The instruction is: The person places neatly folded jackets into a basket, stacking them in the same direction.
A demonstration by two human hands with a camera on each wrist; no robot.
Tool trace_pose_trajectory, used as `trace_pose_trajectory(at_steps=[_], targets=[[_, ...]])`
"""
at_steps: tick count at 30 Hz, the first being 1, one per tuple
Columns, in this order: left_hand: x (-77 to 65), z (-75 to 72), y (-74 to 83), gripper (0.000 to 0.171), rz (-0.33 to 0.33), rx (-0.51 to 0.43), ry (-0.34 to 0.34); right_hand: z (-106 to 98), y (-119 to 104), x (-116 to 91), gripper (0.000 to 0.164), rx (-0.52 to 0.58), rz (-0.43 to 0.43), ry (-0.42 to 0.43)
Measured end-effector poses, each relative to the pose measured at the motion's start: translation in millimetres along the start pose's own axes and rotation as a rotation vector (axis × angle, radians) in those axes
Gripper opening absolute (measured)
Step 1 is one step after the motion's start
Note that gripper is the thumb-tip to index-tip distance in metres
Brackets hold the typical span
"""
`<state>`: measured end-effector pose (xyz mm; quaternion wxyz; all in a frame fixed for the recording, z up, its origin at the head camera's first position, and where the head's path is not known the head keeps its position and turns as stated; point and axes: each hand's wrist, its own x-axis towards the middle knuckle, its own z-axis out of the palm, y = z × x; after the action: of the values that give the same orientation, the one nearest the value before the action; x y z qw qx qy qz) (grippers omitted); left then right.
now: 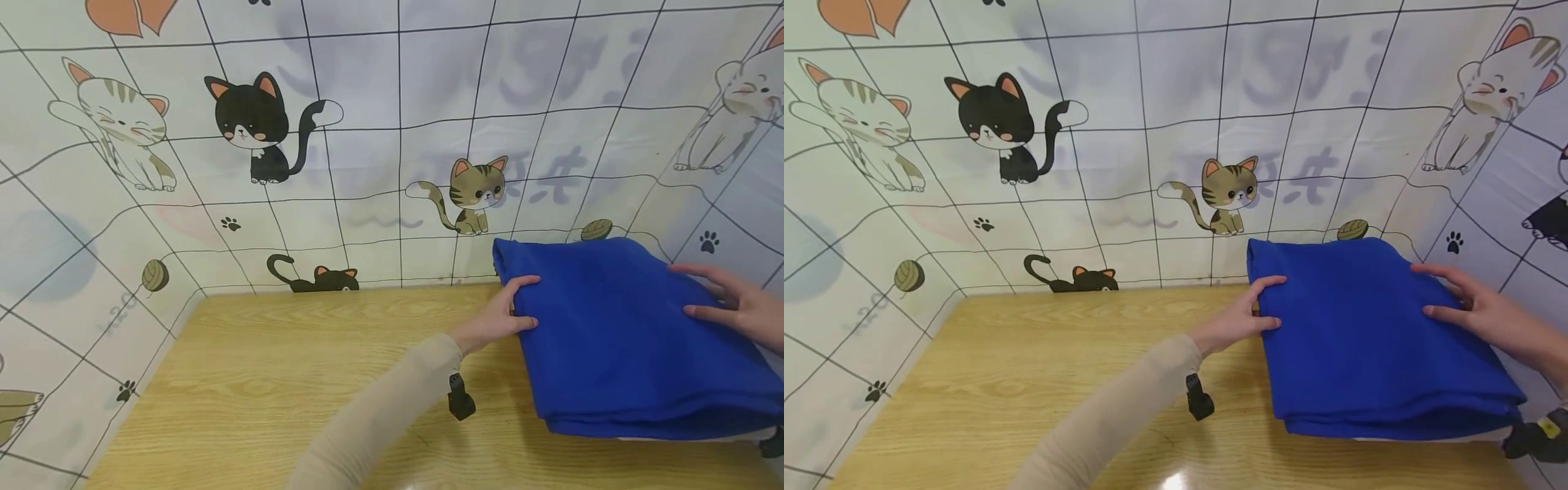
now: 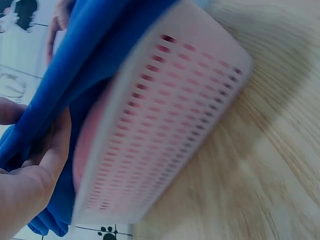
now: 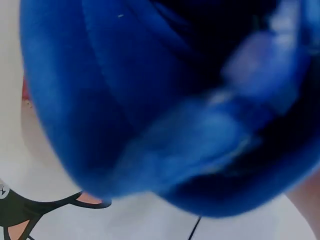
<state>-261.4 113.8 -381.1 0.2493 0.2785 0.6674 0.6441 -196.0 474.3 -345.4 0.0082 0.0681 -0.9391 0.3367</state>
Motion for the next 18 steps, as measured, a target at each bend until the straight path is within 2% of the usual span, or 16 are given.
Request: trace_pose_trajectory(at_steps=[5, 8, 12, 18], targets=[[3.2, 5.8, -3.4, 0.065, 0.036, 0.062, 0.006, 4.3, -0.1, 0.0, 0.078, -0.015, 0.008, -0.006], [7.6, 11.6, 0.8, 0.065, 0.068, 0.085, 0.003, 1.6, 9.4, 0.0, 0.078, -0.047, -0.025, 0.047], [16.6, 17.0, 2.5, 0.066, 0.098, 0.139, 0.002, -3.9, 17.3, 2.0, 0.078, -0.082, -0.020, 0.083], [26.6, 16.6, -9.3, 0.066, 0.056, 0.249, 0.020, 2.9, 19.2, 2.6, 0.069, -0.080, 0.047, -0.024]])
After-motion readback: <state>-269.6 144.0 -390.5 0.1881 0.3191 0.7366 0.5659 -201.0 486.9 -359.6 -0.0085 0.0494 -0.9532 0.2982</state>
